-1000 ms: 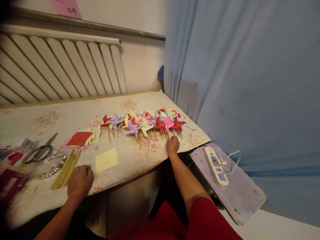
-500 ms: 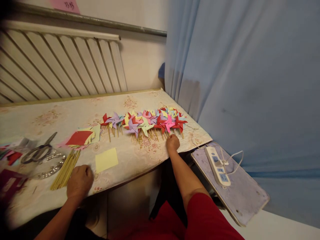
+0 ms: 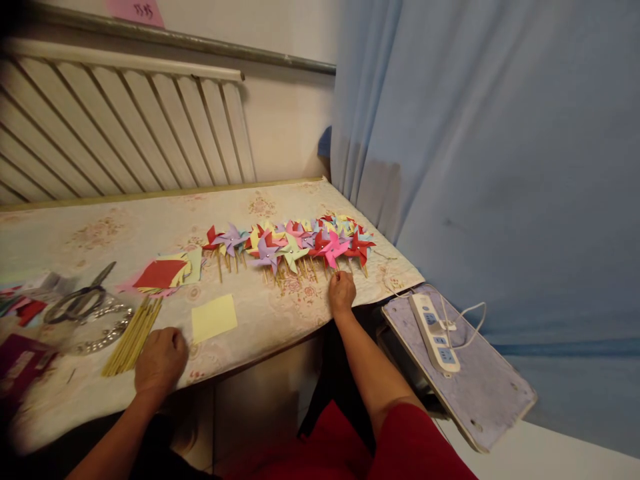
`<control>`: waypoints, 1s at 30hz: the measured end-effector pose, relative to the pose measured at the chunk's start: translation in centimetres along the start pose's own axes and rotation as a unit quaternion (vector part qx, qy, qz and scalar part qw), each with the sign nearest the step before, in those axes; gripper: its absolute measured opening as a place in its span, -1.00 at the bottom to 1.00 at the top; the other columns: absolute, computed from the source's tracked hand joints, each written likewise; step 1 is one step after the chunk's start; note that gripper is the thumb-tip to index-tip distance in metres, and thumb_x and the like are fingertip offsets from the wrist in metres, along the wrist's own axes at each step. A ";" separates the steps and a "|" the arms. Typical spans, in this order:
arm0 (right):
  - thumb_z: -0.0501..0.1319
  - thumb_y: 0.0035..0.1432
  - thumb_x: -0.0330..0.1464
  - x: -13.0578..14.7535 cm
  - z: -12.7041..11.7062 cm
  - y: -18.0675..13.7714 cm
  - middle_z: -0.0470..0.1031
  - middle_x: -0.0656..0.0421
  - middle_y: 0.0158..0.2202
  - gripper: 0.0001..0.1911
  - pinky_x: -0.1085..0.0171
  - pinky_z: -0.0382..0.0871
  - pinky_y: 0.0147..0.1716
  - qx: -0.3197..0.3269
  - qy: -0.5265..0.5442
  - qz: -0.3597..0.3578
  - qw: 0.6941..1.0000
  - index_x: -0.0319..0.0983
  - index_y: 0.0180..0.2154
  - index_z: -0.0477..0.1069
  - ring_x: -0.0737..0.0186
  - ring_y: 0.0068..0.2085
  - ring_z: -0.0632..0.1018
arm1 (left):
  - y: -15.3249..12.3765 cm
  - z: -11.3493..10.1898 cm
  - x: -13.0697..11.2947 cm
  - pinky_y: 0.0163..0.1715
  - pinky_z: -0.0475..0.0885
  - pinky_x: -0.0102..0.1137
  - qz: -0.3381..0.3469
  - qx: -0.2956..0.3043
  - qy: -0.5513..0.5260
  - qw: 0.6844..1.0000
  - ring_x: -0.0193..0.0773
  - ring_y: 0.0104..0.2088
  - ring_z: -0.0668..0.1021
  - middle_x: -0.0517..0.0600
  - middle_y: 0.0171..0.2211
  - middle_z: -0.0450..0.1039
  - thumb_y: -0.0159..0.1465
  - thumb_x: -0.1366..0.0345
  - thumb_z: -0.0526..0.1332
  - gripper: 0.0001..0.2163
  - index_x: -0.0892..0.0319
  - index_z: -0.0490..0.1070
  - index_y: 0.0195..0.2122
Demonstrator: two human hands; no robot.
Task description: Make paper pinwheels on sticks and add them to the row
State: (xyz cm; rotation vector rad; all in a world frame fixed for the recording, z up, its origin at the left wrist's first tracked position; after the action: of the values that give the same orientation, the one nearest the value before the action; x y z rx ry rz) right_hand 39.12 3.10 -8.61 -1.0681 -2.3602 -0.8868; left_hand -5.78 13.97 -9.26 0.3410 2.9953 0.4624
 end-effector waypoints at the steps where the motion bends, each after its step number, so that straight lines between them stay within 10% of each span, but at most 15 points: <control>1: 0.04 0.24 -0.37 0.3 0.1 -0.3 0.46 0.09 -0.30 -0.77 0.31 0.21 -0.21 0.007 0.003 -0.016 1.000 -0.26 -0.31 0.46 0.22 -0.28 0.42 | 0.0 0.0 0.0 -0.34 0.25 -0.31 0.003 -0.002 0.000 1.000 -0.15 -0.26 0.43 0.09 -0.28 0.36 0.36 0.25 -0.08 -0.73 0.20 0.38 -0.29; 30: 0.12 0.21 -0.39 2.3 3.8 -1.7 0.47 0.15 -0.39 -0.83 0.32 0.11 -0.34 0.039 0.009 -0.038 0.998 -0.23 -0.38 0.45 0.26 -0.36 0.41 | 0.0 -0.1 -0.2 -0.33 0.25 -0.33 -0.002 -0.002 -0.003 1.000 -0.16 -0.26 0.43 0.09 -0.27 0.36 0.36 0.26 -0.07 -0.73 0.21 0.39 -0.29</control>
State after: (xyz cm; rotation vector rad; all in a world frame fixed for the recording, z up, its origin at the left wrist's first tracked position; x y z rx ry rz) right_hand 35.99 6.06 -10.59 -0.9426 -2.4142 -0.8204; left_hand -5.66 13.86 -9.14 0.3359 2.9885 0.4658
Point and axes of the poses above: each hand's wrist, its own y-axis towards the middle knuckle, its own z-axis out of the palm, x = y × z, the point moved 4 cm from there along y, towards the middle knuckle
